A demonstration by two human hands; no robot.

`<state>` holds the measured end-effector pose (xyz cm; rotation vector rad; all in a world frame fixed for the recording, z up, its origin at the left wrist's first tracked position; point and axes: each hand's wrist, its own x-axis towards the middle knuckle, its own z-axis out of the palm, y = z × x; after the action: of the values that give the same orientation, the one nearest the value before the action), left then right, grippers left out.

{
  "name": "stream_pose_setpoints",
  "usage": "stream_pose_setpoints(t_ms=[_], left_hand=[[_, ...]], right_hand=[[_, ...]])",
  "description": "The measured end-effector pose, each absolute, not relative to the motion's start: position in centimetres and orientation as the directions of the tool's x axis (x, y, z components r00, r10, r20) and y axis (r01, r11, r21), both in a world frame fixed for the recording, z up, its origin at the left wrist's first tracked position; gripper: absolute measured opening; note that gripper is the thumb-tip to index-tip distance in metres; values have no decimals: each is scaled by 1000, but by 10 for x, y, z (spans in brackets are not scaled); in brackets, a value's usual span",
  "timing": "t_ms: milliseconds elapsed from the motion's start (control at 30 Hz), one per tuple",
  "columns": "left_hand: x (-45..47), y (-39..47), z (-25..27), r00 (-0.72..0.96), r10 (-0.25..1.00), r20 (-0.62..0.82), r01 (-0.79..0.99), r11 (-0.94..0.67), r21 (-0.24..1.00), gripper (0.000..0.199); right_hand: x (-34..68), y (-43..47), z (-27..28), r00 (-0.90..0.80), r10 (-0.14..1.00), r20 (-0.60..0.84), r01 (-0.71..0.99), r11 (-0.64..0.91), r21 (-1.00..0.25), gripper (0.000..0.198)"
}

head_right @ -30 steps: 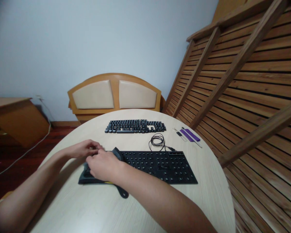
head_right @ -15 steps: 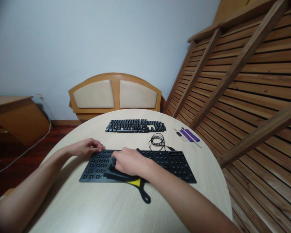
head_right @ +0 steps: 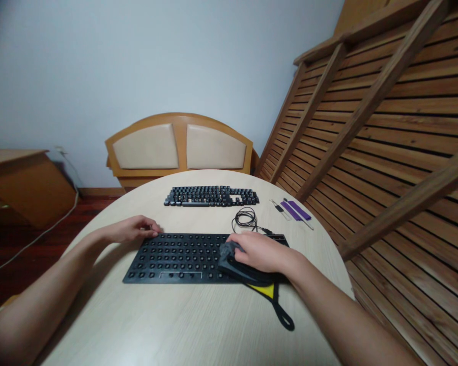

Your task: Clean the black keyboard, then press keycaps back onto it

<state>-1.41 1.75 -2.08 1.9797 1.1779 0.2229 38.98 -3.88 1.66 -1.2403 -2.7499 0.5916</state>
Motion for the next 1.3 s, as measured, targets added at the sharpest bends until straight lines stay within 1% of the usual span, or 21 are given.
stream_pose_setpoints(t_ms=[100, 300, 600, 667, 733, 800, 900, 967, 1067, 1100, 1200, 1300], left_hand=[[-13, 17, -19, 554, 797, -240, 663, -248, 706, 37], [-13, 17, -20, 561, 795, -232, 650, -249, 718, 38], [-14, 18, -20, 548, 802, -239, 675, -254, 693, 39], [-14, 18, -20, 543, 805, -239, 679, -253, 689, 39], [-14, 17, -20, 538, 807, -243, 685, -251, 684, 39], [-14, 17, -19, 531, 810, -250, 690, -242, 682, 39], [-14, 16, -18, 519, 817, -252, 697, -234, 678, 39], [-14, 16, -17, 521, 817, -247, 698, -241, 675, 39], [-13, 16, -17, 529, 814, -238, 690, -250, 679, 38], [-13, 16, -17, 530, 814, -236, 687, -250, 682, 38], [-13, 17, -18, 528, 815, -240, 686, -242, 687, 37], [-13, 18, -19, 532, 809, -250, 685, -237, 689, 37]], right_hand=[[407, -41, 19, -644, 756, -114, 717, 546, -433, 23], [437, -42, 17, -592, 793, -141, 733, 457, -504, 25], [484, -44, 24, -488, 850, -200, 796, 339, -501, 27], [501, -44, 23, -464, 862, -205, 817, 326, -475, 26], [520, -43, 23, -435, 876, -210, 849, 322, -419, 25], [536, -42, 23, -377, 904, -204, 899, 304, -315, 24], [543, -41, 29, -280, 950, -136, 954, 260, -148, 23], [534, -41, 33, -304, 950, -67, 949, 295, -116, 25], [506, -43, 30, -421, 905, 55, 892, 424, -156, 32], [497, -44, 27, -460, 885, 76, 867, 466, -179, 34], [481, -44, 13, -546, 837, 38, 805, 536, -254, 38], [486, -43, 7, -544, 839, -28, 807, 514, -292, 42]])
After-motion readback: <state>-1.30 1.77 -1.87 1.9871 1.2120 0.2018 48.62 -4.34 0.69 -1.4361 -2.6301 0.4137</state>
